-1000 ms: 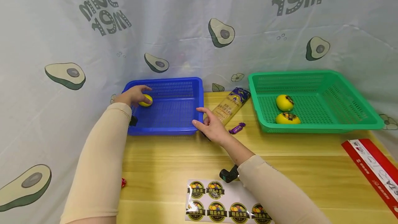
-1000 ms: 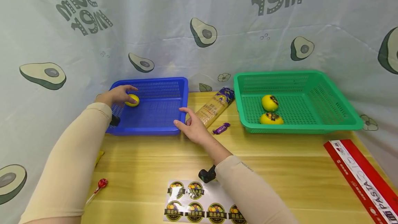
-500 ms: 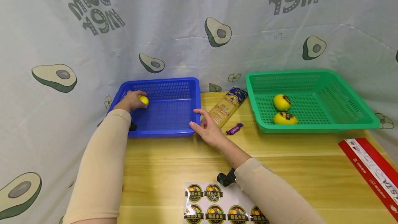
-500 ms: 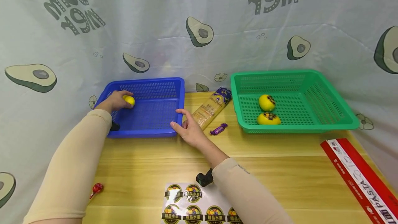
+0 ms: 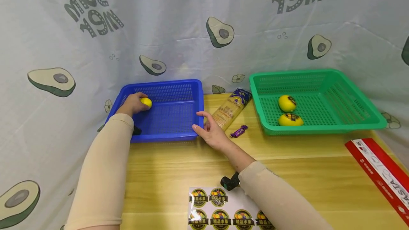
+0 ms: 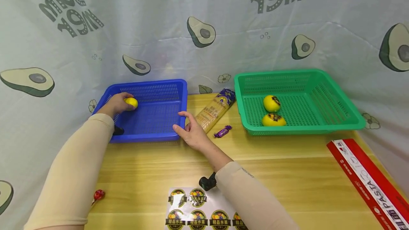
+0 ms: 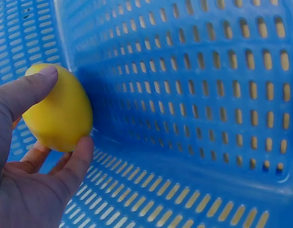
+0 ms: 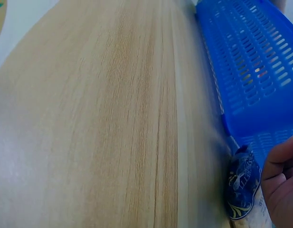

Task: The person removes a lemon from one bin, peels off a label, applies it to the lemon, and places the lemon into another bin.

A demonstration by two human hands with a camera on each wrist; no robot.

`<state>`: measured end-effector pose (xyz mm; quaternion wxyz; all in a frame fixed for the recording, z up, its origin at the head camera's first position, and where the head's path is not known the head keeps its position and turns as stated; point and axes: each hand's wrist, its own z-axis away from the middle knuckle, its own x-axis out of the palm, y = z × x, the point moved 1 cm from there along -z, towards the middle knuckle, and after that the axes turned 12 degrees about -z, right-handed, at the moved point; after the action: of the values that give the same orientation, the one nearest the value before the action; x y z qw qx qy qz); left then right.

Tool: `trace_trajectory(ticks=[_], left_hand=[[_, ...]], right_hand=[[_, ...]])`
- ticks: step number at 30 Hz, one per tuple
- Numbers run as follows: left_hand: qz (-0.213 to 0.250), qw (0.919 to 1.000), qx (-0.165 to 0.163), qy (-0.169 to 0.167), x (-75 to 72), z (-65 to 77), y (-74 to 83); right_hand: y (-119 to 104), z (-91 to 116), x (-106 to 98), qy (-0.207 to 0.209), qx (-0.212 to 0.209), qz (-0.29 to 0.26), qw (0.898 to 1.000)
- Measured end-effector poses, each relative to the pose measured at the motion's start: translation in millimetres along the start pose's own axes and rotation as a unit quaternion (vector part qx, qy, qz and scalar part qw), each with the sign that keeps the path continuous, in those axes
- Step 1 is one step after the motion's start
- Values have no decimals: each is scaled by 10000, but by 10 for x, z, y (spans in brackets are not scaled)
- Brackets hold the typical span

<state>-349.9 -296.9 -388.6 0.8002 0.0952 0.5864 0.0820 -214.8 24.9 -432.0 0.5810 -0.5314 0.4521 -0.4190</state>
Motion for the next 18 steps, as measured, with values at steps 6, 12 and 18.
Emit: trace_trajectory(ticks=[6, 12, 18], left_hand=[[121, 9999, 92, -63, -96, 36, 15], [-20, 9993, 354, -114, -253, 186, 123], [207, 9968, 760, 138, -412, 392, 254]], right_hand=[[-12, 0, -1, -58, 38, 66, 10000], [-16, -3, -4, -5, 33, 32, 10000], [-17, -1, -21, 23, 98, 45, 9999]])
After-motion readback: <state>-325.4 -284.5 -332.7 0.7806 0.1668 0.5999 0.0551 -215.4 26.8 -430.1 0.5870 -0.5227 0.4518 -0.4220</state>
